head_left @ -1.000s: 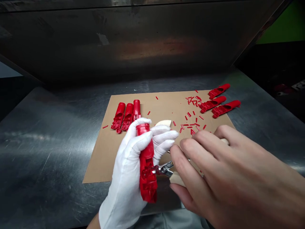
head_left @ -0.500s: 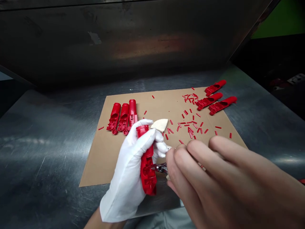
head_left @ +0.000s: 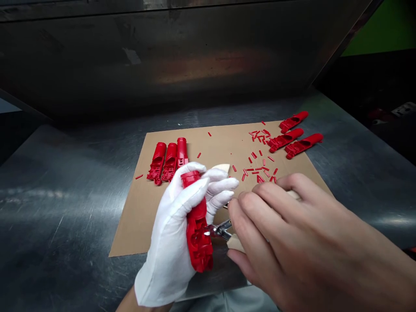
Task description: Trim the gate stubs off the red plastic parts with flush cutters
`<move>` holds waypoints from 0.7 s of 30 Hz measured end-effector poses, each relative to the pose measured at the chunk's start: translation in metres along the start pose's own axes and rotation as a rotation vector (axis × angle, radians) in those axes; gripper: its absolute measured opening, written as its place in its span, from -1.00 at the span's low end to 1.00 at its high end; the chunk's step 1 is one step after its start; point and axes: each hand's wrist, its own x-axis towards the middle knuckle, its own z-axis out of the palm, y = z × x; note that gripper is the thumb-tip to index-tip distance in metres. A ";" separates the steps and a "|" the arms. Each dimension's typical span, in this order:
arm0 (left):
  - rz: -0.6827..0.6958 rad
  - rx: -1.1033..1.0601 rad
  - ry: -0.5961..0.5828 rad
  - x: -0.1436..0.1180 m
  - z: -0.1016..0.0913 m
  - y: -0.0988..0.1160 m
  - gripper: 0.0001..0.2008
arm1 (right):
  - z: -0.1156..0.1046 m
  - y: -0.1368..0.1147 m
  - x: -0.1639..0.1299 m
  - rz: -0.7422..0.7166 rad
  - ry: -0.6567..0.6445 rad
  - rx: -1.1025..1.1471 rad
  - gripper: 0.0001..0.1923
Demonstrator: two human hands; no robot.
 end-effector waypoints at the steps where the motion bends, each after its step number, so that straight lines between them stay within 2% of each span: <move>1: -0.004 -0.019 -0.010 0.000 0.001 0.001 -0.85 | 0.000 0.000 0.000 0.001 0.000 -0.001 -0.80; 8: 0.040 0.006 -0.039 0.000 0.005 0.003 -0.86 | -0.001 -0.007 -0.007 -0.031 0.090 -0.094 -0.75; 13: 0.037 -0.046 -0.071 -0.003 0.008 0.005 -0.89 | -0.001 -0.010 -0.005 0.000 0.207 -0.151 -0.78; 16: 0.015 -0.089 -0.063 -0.005 0.010 0.007 -0.87 | 0.000 -0.008 -0.004 -0.013 0.144 -0.080 -0.82; 21: 0.064 0.016 0.004 -0.004 0.010 0.008 -0.91 | 0.002 -0.003 -0.008 -0.018 0.090 -0.034 -0.86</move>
